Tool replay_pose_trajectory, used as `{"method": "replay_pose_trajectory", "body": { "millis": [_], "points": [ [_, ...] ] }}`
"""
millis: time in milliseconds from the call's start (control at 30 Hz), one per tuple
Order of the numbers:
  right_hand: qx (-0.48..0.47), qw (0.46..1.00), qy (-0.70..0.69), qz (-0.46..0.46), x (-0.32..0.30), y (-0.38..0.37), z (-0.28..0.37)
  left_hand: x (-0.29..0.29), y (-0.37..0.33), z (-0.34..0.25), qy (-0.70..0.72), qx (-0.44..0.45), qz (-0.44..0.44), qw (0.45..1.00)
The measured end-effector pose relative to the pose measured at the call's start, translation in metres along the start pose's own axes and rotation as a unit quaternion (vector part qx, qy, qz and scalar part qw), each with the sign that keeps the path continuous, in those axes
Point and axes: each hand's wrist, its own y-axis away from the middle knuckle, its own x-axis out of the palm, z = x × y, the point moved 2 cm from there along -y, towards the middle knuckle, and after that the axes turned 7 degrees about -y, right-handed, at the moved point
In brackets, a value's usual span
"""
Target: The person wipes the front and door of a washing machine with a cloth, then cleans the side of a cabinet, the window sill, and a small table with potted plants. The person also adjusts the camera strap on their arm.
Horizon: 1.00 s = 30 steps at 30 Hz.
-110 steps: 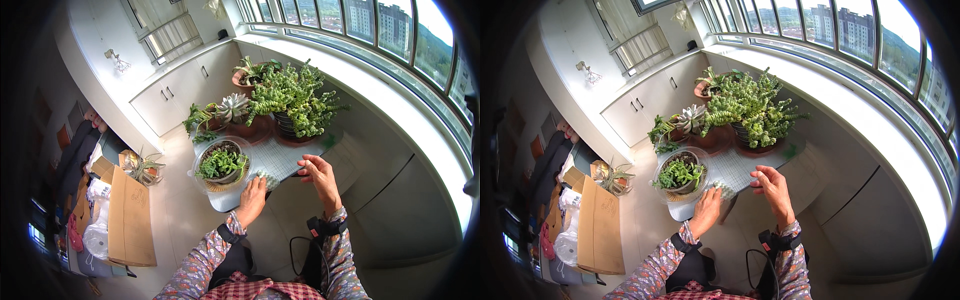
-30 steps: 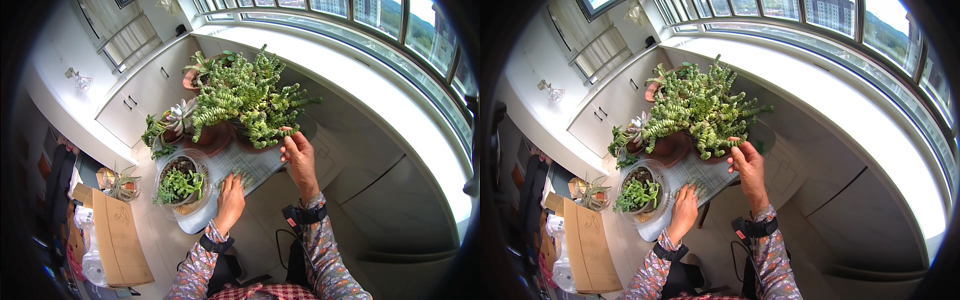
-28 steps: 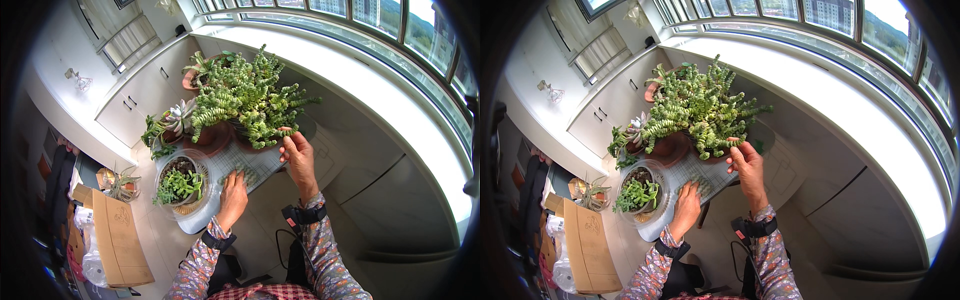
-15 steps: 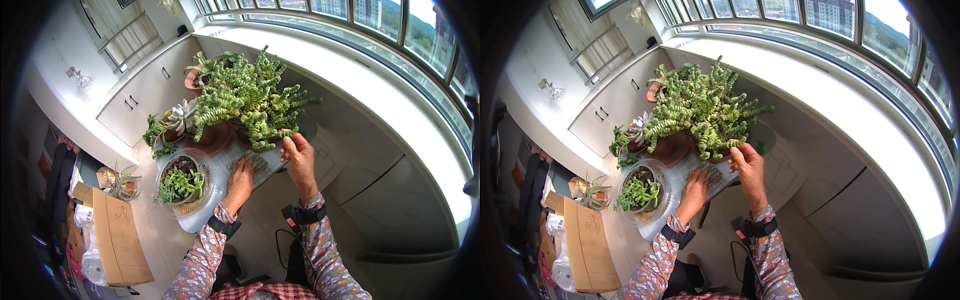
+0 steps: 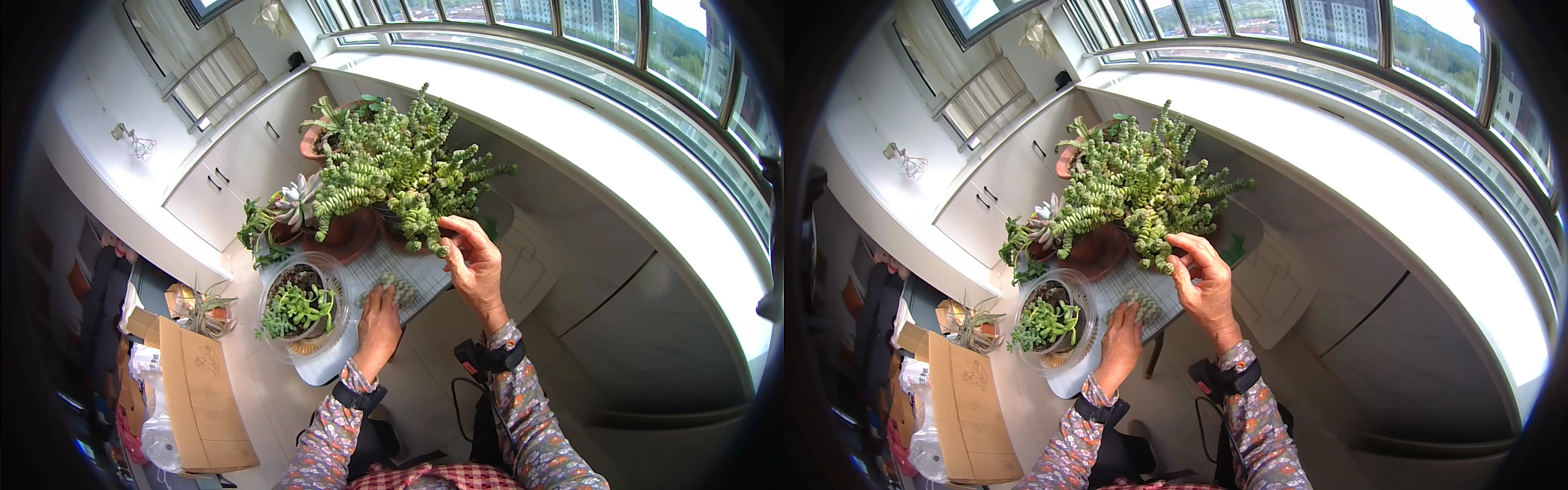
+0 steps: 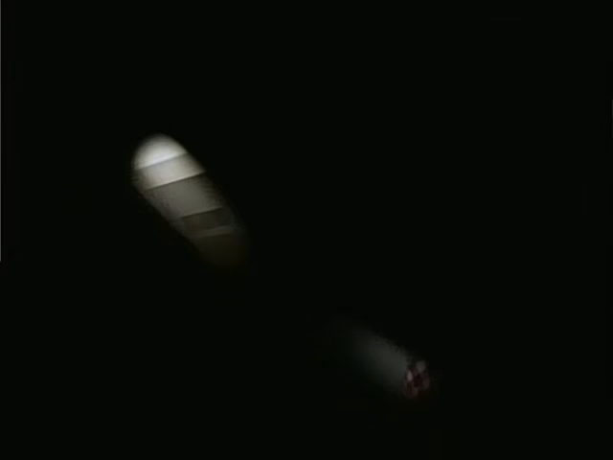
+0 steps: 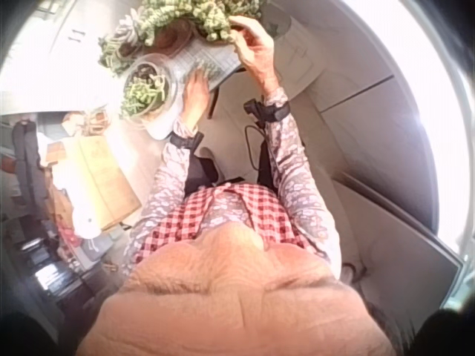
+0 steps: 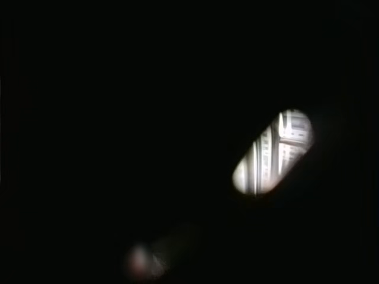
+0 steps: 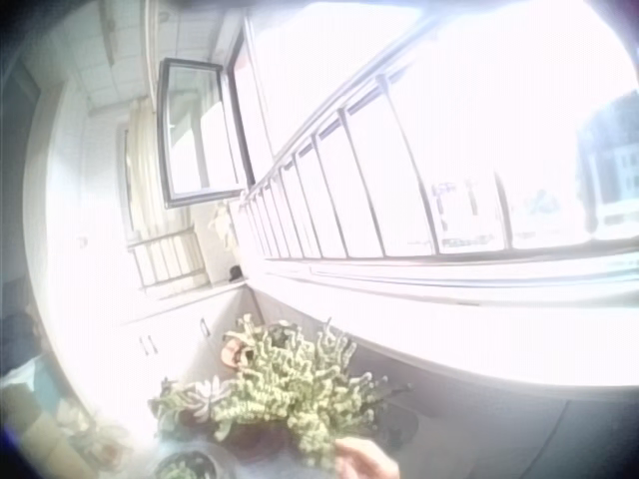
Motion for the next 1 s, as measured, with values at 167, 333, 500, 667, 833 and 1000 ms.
{"method": "replay_pose_trajectory", "body": {
  "millis": [167, 333, 500, 667, 833, 1000],
  "points": [
    [0.01, 0.999, -0.012, 0.042, 0.001, 0.003, 0.006, 0.006, -0.009, -0.002, 0.002, -0.008, 0.02, 1.0],
    [-0.041, 0.998, 0.013, 0.049, 0.004, 0.003, 0.011, 0.027, -0.034, -0.009, -0.019, 0.014, 0.022, 0.999],
    [-0.066, 0.995, 0.027, 0.067, 0.006, 0.005, 0.013, 0.044, -0.055, -0.015, -0.004, 0.052, 0.015, 0.999],
    [-0.074, 0.994, 0.023, 0.072, 0.009, 0.005, 0.01, 0.032, -0.042, -0.008, 0.015, 0.059, 0.006, 0.998],
    [-0.079, 0.993, 0.037, 0.08, 0.007, 0.005, 0.011, 0.008, -0.007, -0.002, 0.008, 0.033, 0.017, 0.999],
    [-0.082, 0.992, 0.044, 0.086, 0.007, 0.004, 0.013, 0.009, -0.006, -0.011, 0.02, 0.065, 0.025, 0.997]
  ]
}}
